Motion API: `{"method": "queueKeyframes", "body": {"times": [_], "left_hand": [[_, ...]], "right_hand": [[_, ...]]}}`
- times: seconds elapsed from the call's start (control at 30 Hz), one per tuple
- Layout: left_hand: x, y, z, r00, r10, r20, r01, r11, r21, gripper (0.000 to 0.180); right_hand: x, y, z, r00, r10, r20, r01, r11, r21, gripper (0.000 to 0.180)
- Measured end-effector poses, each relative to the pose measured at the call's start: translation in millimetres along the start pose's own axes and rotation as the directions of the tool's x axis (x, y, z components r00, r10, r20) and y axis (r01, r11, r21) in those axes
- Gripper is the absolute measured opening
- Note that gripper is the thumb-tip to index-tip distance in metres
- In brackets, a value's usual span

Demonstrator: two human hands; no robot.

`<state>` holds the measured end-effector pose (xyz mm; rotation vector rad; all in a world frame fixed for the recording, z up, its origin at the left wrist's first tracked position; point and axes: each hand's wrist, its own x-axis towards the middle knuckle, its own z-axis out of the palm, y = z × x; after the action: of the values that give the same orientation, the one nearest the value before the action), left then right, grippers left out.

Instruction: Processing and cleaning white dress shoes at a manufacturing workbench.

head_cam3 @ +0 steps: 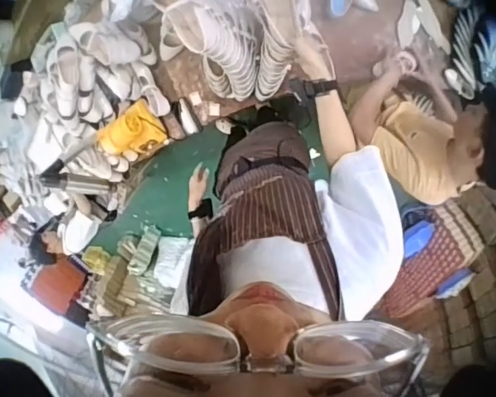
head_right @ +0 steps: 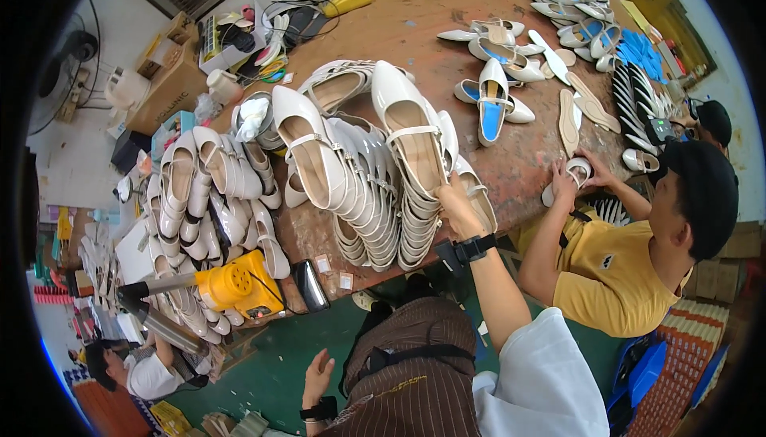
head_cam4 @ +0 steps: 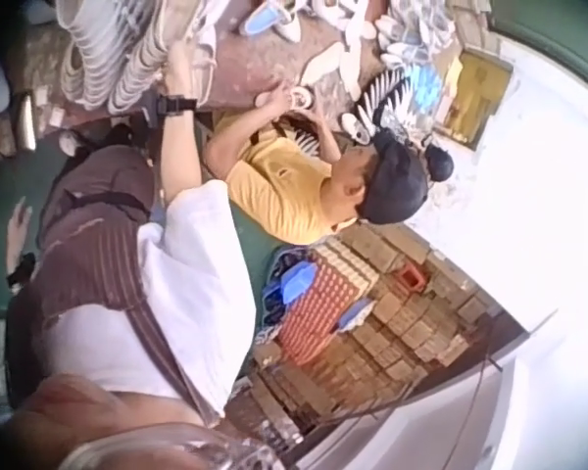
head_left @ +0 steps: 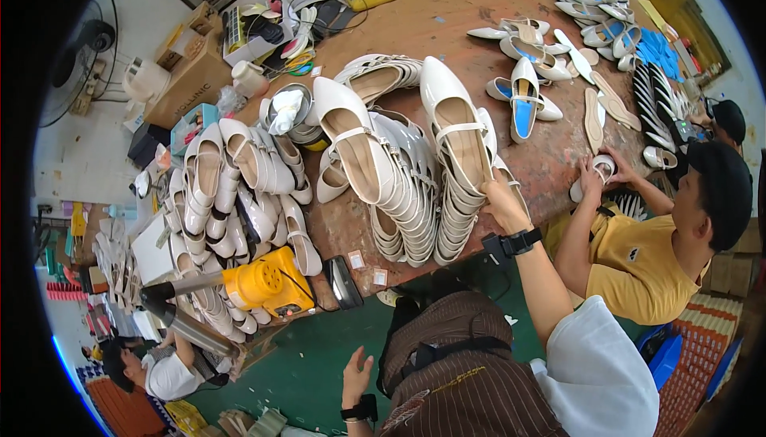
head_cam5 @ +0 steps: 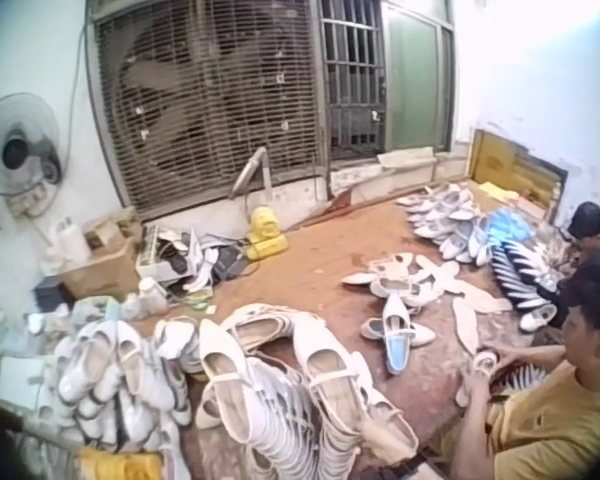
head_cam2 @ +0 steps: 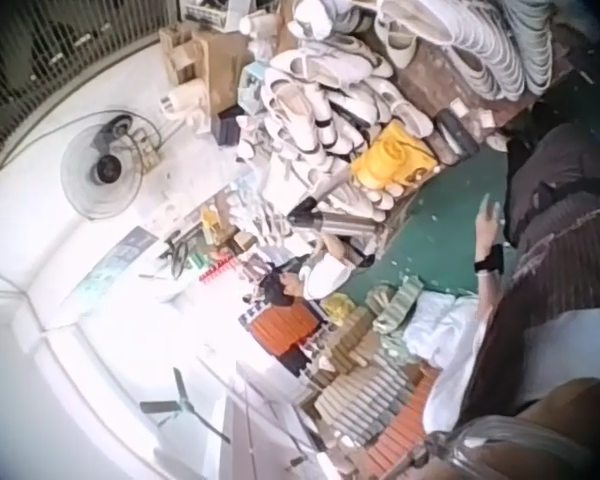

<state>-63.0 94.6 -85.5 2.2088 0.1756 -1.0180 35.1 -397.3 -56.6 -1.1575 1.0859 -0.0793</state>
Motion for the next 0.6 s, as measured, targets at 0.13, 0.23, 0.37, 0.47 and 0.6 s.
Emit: {"method": "queueKeyframes", "body": {"times": [0.13,0.23,0.37,0.47,0.6], "left_hand": [[2,20,-1,0.999,0.026,-0.045,-0.028,0.999,-0.037,0.051],[3,31,-2,0.996,0.071,-0.061,-0.074,0.996,-0.052,0.051],[9,76,-6,0.988,0.148,-0.046,-0.149,0.989,-0.025,0.054],[18,133,-10,0.957,0.289,-0.006,-0.288,0.951,-0.109,0.061],[35,213,-10,0.795,0.599,0.098,-0.408,0.647,-0.643,0.082]], "right_hand": [[18,19,-17,0.989,-0.104,0.108,0.095,0.992,0.087,0.059],[29,31,-35,0.981,-0.142,0.129,0.122,0.981,0.151,0.049],[4,2,-40,0.967,-0.196,0.164,0.15,0.955,0.256,0.044],[-1,1,-57,0.957,-0.263,0.123,0.218,0.93,0.294,0.041],[-64,-30,-57,0.857,-0.32,0.405,0.125,0.89,0.44,0.035]]}}
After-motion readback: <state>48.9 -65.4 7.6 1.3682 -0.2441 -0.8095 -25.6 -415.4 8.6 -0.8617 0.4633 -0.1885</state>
